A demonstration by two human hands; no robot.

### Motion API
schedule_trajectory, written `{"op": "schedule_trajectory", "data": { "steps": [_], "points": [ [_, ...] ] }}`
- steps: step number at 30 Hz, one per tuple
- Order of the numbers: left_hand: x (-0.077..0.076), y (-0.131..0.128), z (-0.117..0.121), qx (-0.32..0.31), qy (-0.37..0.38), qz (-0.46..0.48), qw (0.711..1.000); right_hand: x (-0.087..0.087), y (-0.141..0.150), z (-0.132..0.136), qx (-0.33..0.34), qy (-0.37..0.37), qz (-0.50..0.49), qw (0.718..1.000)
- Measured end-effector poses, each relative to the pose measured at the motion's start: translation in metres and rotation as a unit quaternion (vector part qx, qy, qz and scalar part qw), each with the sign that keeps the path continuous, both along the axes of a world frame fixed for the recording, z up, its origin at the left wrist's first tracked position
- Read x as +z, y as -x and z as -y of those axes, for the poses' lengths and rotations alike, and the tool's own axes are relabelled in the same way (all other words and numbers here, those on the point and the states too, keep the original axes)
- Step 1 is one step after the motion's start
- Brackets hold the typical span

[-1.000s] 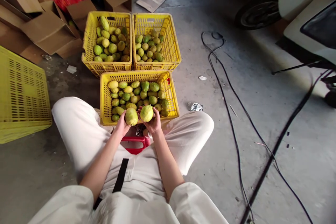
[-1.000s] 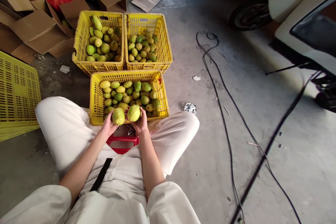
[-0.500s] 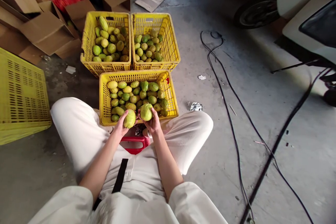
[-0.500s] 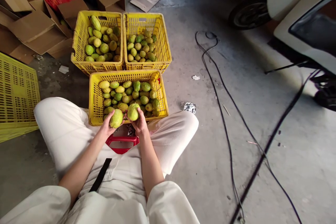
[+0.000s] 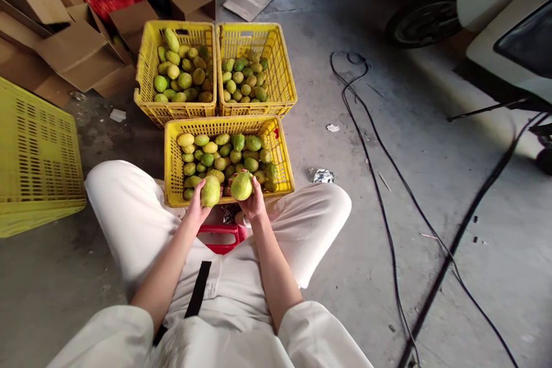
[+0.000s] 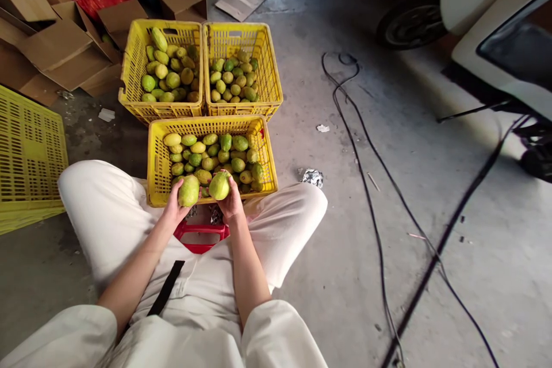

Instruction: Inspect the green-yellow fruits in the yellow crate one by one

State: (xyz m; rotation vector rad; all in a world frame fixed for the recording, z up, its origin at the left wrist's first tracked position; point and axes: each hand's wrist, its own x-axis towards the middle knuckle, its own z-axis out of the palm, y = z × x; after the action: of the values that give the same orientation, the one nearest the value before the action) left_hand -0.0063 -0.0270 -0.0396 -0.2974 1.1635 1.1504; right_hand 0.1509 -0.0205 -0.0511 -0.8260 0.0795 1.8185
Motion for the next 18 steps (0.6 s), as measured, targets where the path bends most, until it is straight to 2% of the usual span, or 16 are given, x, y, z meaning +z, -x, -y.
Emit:
{"op": "schedule_trajectory", "data": {
  "steps": [4,9,14,18],
  "points": [
    [0.004,-0.002,-0.003,-0.019,0.004,0.017,1.0,0.001,0.0,-0.002,0.041,0.008,-0.015,0.999],
    [0.003,-0.004,-0.001,-0.029,0.0,0.03,0.999,-0.01,0.002,-0.002,0.071,0.014,-0.001,0.997],
    [-0.004,-0.005,0.003,-0.021,-0.008,-0.022,1.0,-0.017,0.006,0.001,0.051,0.05,0.009,0.997],
    [0.0,-0.001,0.001,0.013,-0.022,-0.007,1.0,-0.012,0.003,0.001,0.025,0.052,-0.015,0.998]
  ]
}}
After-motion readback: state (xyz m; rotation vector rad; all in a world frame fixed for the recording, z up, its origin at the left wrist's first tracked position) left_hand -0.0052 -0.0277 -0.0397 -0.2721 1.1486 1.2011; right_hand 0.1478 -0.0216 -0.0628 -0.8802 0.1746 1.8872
